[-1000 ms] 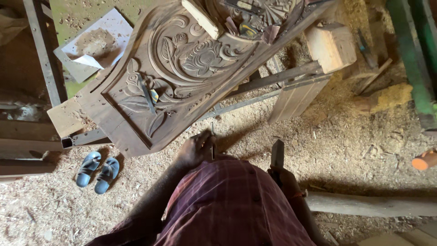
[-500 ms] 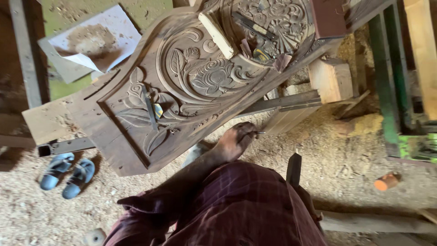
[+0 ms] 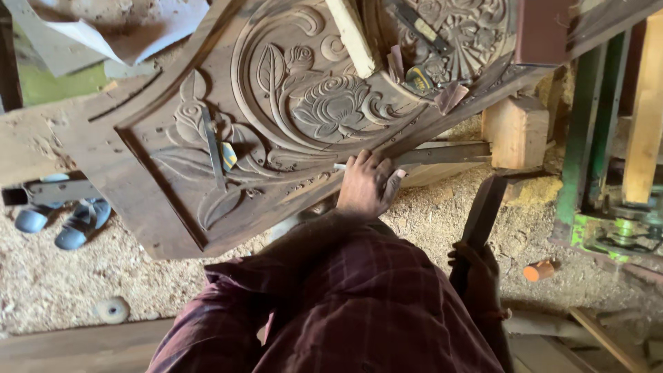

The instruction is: The person carves a floral design into a wooden panel using a chisel and mallet. They repeatedly strike the chisel to remove wood and refine the details of the carving.

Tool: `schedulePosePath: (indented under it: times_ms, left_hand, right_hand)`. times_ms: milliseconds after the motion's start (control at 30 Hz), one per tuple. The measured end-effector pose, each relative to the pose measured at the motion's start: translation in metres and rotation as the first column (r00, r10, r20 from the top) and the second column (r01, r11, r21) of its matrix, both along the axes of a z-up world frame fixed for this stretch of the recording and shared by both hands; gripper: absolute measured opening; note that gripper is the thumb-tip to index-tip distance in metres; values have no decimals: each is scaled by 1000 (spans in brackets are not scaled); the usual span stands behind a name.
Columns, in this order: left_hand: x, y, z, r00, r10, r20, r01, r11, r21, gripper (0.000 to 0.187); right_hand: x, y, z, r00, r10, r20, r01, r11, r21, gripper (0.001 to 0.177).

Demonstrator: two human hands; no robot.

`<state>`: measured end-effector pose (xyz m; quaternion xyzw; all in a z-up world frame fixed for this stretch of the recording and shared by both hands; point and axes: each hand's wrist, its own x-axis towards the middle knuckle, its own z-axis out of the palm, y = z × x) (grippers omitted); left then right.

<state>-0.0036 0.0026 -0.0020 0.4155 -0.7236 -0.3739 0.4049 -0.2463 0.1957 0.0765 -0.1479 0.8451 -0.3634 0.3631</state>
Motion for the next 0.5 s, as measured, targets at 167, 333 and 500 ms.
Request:
schedulePosePath:
  times_ms: [167, 333, 500]
  left_hand:
    - [-26, 5, -12, 987, 142, -77, -149, 985, -89, 33]
    - [-58, -1, -13, 956, 287, 53, -288, 958, -4, 37]
    - [-69, 0, -30, 924, 352, 147, -354, 935, -12, 46]
  right_hand:
    - [-20, -39, 2, 967, 233, -98, -249, 948, -197, 22]
    - [-52, -59, 11, 893, 410, -184, -438, 887, -148, 22]
    - [-77, -63, 12, 838, 506, -202, -534, 837, -119, 20]
